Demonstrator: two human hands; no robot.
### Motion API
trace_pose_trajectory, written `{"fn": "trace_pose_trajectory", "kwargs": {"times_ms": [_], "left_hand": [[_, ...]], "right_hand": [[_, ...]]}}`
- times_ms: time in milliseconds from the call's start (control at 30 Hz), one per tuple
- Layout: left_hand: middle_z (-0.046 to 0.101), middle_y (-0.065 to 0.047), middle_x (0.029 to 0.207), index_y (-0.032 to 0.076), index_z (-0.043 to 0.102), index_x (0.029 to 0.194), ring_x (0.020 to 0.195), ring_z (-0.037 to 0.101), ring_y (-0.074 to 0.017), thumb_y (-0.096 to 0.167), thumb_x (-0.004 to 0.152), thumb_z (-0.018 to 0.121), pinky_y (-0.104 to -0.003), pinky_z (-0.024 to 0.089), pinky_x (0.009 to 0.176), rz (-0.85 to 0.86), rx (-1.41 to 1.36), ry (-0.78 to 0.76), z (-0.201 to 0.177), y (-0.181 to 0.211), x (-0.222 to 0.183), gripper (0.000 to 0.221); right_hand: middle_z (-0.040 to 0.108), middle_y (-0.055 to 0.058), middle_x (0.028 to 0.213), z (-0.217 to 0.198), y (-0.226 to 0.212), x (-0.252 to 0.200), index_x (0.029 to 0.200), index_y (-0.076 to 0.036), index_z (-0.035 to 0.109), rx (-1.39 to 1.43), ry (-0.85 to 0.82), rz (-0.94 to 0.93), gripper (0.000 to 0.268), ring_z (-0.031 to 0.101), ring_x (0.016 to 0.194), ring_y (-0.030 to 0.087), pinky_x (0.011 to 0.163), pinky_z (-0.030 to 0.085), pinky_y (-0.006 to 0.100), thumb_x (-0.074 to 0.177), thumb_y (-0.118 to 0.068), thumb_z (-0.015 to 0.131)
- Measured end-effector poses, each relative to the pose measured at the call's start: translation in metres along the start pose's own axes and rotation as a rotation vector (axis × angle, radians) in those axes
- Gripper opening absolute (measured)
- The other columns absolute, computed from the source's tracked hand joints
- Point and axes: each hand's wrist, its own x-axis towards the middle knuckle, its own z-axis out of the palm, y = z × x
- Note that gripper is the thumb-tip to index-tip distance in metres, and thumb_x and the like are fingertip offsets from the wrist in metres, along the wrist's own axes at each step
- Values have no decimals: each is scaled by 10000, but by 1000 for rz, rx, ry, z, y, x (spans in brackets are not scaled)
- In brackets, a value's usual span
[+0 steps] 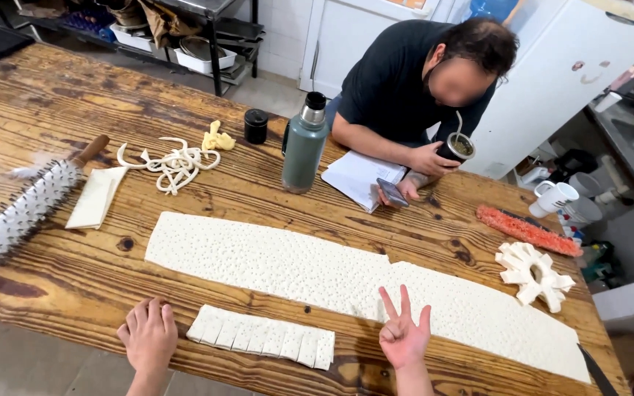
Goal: Shaping and arranging dough strips into a circular decorative pattern on a wooden table
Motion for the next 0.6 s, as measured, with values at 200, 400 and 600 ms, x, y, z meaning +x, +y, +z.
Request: {"fn": "trace_pose_trajectory", "kwargs": {"times_ms": [200,400,600], "left_hand": [[666,45,1370,295,701,1270,1294,597,-202,430,1116,395,-417,399,1023,77,130,226,4,-2,-5,369],[728,28,1309,292,742,1256,1232,628,-194,402,1171,406,-380,381,979,174,286,341,-4,-3,-2,363],[699,-72,1247,168,781,1183,1120,556,-253,326,1299,508,-364,372,976,352,344,516,9,-20,-12,336]], "right_hand": [[720,122,1223,-36,-25,51,1544,-186,476,109,-447,-42,749,197,357,-3,324,132,154,1029,-713,345],[220,130,1681,-2,-78,74,1562,-210,399,354,-707,-122,994,565,1231,388,408,521,281,887,-901,164],[146,49,1739,9,-97,73,1580,-340,353,267,-802,-21,845,494,1359,387,495,328,248,884,-818,396]]}}
